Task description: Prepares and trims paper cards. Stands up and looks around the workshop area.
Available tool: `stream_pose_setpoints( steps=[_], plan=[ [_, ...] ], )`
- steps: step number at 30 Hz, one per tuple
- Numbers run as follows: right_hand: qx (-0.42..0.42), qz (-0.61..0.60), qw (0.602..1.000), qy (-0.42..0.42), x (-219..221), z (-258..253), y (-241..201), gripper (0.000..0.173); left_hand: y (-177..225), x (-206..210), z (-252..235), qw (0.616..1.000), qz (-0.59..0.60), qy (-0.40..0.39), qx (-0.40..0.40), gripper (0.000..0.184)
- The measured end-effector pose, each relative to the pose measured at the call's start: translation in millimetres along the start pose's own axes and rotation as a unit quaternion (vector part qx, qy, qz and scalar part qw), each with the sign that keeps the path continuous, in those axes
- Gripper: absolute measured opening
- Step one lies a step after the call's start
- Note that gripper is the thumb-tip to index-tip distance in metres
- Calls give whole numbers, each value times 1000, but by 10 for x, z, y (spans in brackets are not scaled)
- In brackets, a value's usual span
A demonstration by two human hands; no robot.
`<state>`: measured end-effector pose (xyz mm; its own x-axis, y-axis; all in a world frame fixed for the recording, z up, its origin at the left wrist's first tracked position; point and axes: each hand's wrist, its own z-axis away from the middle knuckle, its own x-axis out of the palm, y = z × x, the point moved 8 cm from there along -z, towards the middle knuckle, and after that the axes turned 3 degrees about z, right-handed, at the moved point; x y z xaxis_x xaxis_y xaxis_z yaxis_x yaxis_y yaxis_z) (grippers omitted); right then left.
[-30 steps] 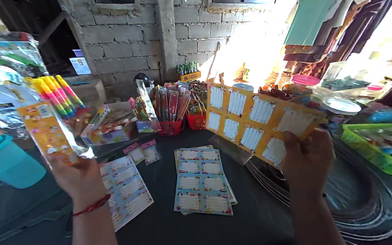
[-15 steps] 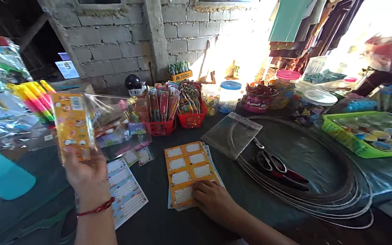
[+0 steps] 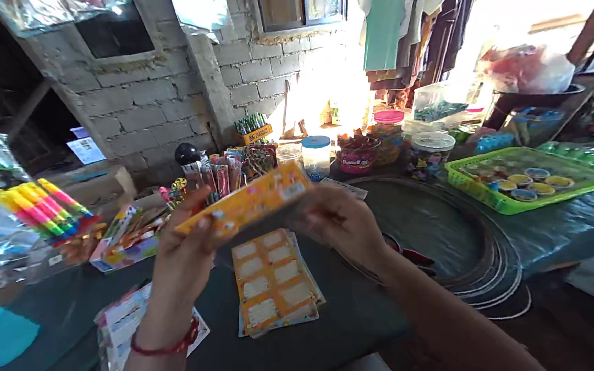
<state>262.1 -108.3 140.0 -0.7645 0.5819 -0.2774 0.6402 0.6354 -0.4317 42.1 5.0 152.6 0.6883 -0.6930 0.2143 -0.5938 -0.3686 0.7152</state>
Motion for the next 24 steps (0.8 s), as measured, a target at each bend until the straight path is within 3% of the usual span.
stream_pose_setpoints(
  steps=[3,7,9,12,15,18,21,22,24],
  plan=[
    [196,10,980,23,-243,-105,751,63,-310,-303,-106,987,-138,68,-42,45],
    [383,-15,915,124,-527,110,1888,70,-848,-737,35,940,-273,81,-190,44],
    [440,-13,885,152,-598,309,2312,71,-1065,-886,140,917,-327,58,-219,45],
    [497,109,853,120,-734,467,2629,76,-1356,-1025,344,885,-406,12,-230,48],
    [466,243,850,19,-719,435,2421,77,-1574,-1017,549,810,-508,-68,-286,59],
    [362,232,898,-92,-386,499,1718,55,-1682,-931,629,779,-527,-106,-324,64],
    [301,40,931,-204,20,1102,800,33,-1740,-881,639,782,-529,-136,-300,61],
    [302,-52,923,-232,138,1369,551,28,-1764,-867,619,788,-525,-142,-289,60],
    [352,-197,866,-295,377,1896,211,26,-1868,-843,481,793,-521,-156,-275,61]
  ],
)
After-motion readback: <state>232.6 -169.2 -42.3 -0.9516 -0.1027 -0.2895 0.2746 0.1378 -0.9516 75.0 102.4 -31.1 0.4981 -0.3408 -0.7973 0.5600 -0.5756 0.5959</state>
